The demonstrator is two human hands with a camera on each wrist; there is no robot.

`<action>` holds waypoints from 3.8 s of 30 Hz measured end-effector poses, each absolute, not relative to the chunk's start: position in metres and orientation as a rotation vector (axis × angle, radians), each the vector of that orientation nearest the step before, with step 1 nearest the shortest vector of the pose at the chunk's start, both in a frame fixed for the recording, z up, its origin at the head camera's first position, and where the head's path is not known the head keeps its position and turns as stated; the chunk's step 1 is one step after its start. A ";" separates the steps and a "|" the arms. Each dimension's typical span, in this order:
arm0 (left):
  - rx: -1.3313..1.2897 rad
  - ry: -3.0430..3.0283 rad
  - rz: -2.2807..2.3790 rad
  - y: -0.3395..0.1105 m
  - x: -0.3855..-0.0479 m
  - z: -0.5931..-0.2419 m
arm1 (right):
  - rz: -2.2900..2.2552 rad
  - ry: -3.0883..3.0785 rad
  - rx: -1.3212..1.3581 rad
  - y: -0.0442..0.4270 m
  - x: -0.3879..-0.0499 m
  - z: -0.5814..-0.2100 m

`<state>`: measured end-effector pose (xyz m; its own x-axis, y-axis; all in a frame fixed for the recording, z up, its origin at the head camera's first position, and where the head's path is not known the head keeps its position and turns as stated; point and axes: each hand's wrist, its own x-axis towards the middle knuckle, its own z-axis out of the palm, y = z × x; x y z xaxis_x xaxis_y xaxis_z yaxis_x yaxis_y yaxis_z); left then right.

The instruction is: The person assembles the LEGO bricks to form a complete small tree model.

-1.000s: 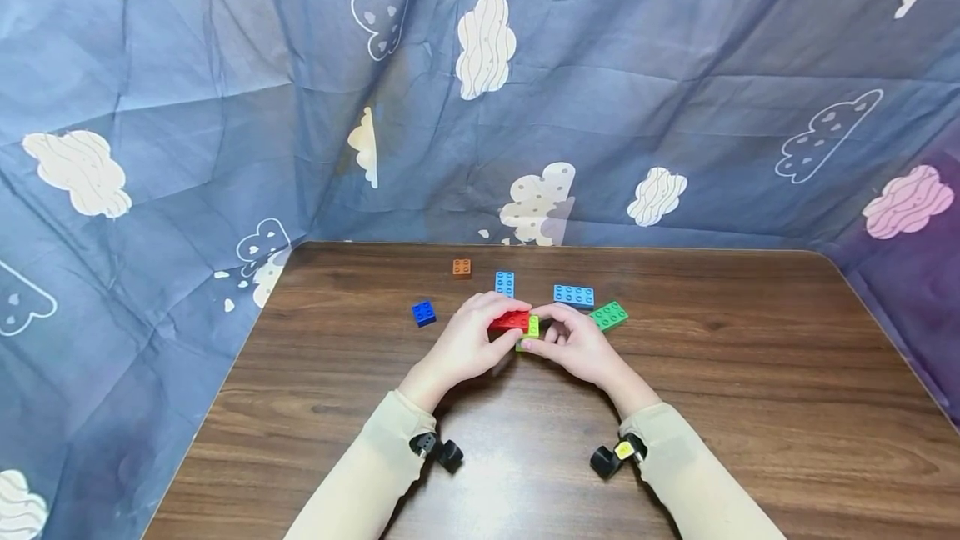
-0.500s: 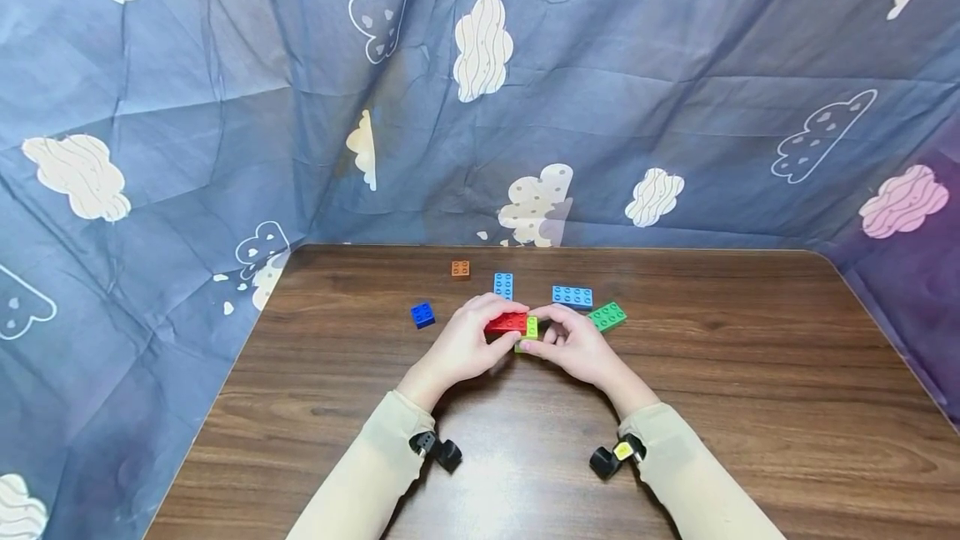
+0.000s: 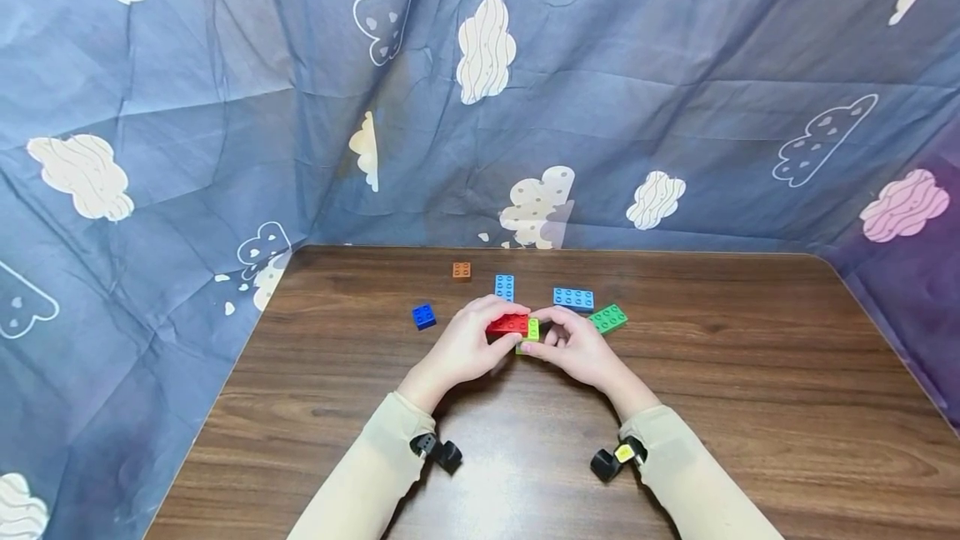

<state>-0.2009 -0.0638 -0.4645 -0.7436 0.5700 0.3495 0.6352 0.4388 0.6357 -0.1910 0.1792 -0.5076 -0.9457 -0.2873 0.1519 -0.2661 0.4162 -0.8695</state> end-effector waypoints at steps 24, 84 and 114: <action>-1.079 -2.616 -1.174 -0.064 -0.200 -0.465 | -1.557 2.591 -0.505 0.180 -0.189 -0.497; -1.073 -2.618 -1.220 -0.062 -0.198 -0.466 | -1.221 2.991 -0.567 0.300 -0.194 -0.459; -1.049 -2.625 -1.232 -0.062 -0.198 -0.466 | -1.114 2.894 -0.525 0.297 -0.200 -0.478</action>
<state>-0.1976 -0.0615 -0.4661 -0.7670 0.5559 0.3206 0.6019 0.4499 0.6598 -0.1999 0.2970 -0.4777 -0.9443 -0.3059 0.1213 -0.3082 0.6932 -0.6516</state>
